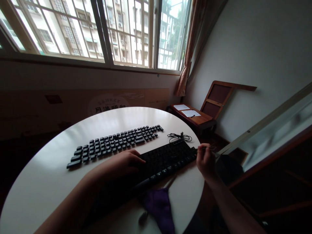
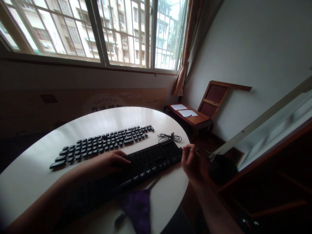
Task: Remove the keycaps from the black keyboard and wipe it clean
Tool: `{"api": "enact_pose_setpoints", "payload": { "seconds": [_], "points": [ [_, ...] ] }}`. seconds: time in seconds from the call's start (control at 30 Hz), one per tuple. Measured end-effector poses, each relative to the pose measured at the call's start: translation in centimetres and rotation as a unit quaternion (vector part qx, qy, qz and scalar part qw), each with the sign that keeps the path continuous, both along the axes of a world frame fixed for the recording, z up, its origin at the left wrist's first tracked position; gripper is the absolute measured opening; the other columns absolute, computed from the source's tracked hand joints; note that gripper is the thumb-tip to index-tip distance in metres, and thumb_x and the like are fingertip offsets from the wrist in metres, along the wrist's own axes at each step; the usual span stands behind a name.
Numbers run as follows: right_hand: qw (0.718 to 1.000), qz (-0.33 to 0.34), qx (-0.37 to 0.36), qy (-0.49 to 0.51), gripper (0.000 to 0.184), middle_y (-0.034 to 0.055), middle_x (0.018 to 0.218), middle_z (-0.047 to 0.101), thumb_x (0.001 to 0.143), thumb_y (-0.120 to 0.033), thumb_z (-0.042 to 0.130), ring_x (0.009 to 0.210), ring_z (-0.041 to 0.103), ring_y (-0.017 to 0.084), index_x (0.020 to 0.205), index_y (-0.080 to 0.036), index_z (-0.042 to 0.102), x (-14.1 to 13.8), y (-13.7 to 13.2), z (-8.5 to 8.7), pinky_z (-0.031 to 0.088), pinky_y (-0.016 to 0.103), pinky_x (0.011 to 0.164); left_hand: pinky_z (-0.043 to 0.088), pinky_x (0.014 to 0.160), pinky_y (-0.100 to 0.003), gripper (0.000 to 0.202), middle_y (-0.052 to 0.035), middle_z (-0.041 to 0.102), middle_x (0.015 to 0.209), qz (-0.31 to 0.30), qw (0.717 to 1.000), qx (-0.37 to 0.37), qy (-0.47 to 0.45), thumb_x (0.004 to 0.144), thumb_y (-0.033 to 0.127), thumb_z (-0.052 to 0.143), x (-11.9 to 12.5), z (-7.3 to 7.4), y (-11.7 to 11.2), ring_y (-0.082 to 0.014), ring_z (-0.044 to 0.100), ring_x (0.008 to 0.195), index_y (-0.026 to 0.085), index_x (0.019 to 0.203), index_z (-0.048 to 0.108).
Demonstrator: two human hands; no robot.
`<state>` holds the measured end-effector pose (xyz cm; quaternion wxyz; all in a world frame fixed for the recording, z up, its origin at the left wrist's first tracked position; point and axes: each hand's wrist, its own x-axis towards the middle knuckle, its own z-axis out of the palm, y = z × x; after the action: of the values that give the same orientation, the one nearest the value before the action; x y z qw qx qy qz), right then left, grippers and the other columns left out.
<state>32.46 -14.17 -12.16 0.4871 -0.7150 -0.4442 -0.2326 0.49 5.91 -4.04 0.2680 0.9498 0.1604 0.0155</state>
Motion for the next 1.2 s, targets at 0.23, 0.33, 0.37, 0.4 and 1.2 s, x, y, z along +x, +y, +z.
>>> {"api": "enact_pose_setpoints", "payload": {
  "seconds": [0.23,0.33,0.37,0.4,1.2],
  "points": [
    [0.999,0.021,0.028,0.001,0.022,0.0089,0.079,0.065,0.1,-0.038,0.045,0.069,0.065,0.024,0.093,-0.02,0.054,-0.3,0.2,0.8,0.051,0.037,0.065,0.05,0.097,-0.03,0.038,-0.0033,0.068,0.121,-0.001,1.0,0.007,-0.007,0.08,0.027,0.07,-0.4,0.0,-0.1,-0.0245,0.066,0.107,0.035,0.116,0.074],
    [0.991,0.113,0.044,0.049,0.021,0.003,0.069,0.061,0.1,-0.04,0.045,0.059,0.061,0.019,0.093,-0.021,0.052,-1.3,1.1,2.7,0.048,0.033,0.058,0.05,0.096,-0.03,0.039,-0.0028,0.067,0.124,0.0,1.0,0.018,-0.012,0.081,0.025,0.069,-0.7,0.1,-0.6,-0.0242,0.066,0.108,0.036,0.118,0.073],
    [0.985,0.153,0.046,0.066,0.023,0.0011,0.066,0.059,0.1,-0.042,0.046,0.056,0.059,0.018,0.093,-0.021,0.052,-1.7,1.6,3.8,0.047,0.031,0.056,0.05,0.096,-0.03,0.04,-0.0029,0.066,0.124,0.002,1.0,0.021,-0.009,0.08,0.025,0.069,-0.9,0.2,-0.8,-0.0243,0.066,0.107,0.036,0.118,0.073],
    [0.977,0.191,0.046,0.081,0.025,-0.0003,0.063,0.057,0.099,-0.044,0.046,0.054,0.057,0.017,0.092,-0.022,0.051,-2.1,2.3,4.9,0.046,0.03,0.053,0.05,0.096,-0.031,0.041,-0.0031,0.066,0.124,0.002,1.0,0.023,-0.003,0.08,0.024,0.069,-0.9,0.3,-1.0,-0.0246,0.066,0.107,0.036,0.119,0.072],
    [0.78,0.62,-0.087,0.007,0.005,0.0,0.074,0.061,0.093,-0.022,0.054,0.058,0.054,0.01,0.095,-0.019,0.057,-11.9,12.4,9.5,0.043,0.022,0.055,0.047,0.059,-0.02,0.016,0.0025,0.069,0.067,0.166,0.951,0.139,-0.221,0.085,0.032,0.067,-1.4,1.0,0.3,-0.0098,0.06,0.055,0.022,0.096,0.074]
  ]
}}
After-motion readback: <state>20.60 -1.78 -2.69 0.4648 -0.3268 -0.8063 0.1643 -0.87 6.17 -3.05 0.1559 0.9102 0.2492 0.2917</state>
